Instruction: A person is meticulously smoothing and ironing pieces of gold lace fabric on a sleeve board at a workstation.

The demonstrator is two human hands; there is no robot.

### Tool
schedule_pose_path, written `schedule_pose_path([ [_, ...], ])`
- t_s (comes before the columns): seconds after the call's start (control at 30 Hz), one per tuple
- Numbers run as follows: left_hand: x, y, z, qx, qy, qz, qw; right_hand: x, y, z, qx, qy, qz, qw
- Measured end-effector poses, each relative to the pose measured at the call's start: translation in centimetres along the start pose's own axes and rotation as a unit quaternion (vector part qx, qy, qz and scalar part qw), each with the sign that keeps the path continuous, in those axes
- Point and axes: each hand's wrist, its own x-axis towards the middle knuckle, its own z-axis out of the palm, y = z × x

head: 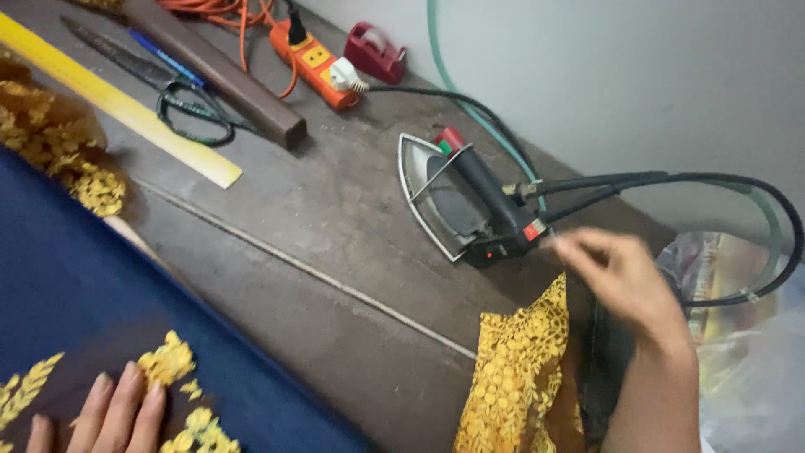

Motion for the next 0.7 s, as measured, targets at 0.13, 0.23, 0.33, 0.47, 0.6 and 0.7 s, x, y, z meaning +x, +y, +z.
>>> schedule_pose_path([
  [0.13, 4.8, 1.6, -4.6, -0.002, -0.074, -0.072, 0.995, 4.7, -6.7, 0.8, -0.046, 0.033, -0.095, 0.994],
  [0.23, 6.4, 1.7, -7.3, -0.058, -0.143, -0.111, 0.982, 9.2, -7.7, 3.6, -0.065, -0.112, 0.061, 0.99],
  [0.33, 7.7, 1.3, -8.8, -0.136, -0.193, -0.093, 0.967, 13.1, -6.0, 6.6, 0.18, -0.18, 0.076, 0.964],
  [0.47, 8.8, 1.0, -9.7, -0.155, -0.208, -0.089, 0.962, 14.0, -6.6, 7.3, 0.207, -0.207, 0.085, 0.953],
  [0.6, 8.6, 0.8, -9.9, -0.183, -0.21, -0.086, 0.956, 10.7, -9.0, 7.3, 0.161, -0.123, 0.147, 0.968],
  [0.7, 8.4, 0.8, -9.9, -0.212, -0.197, -0.087, 0.953, 5.8, -10.5, 7.0, 0.157, -0.101, 0.123, 0.975],
])
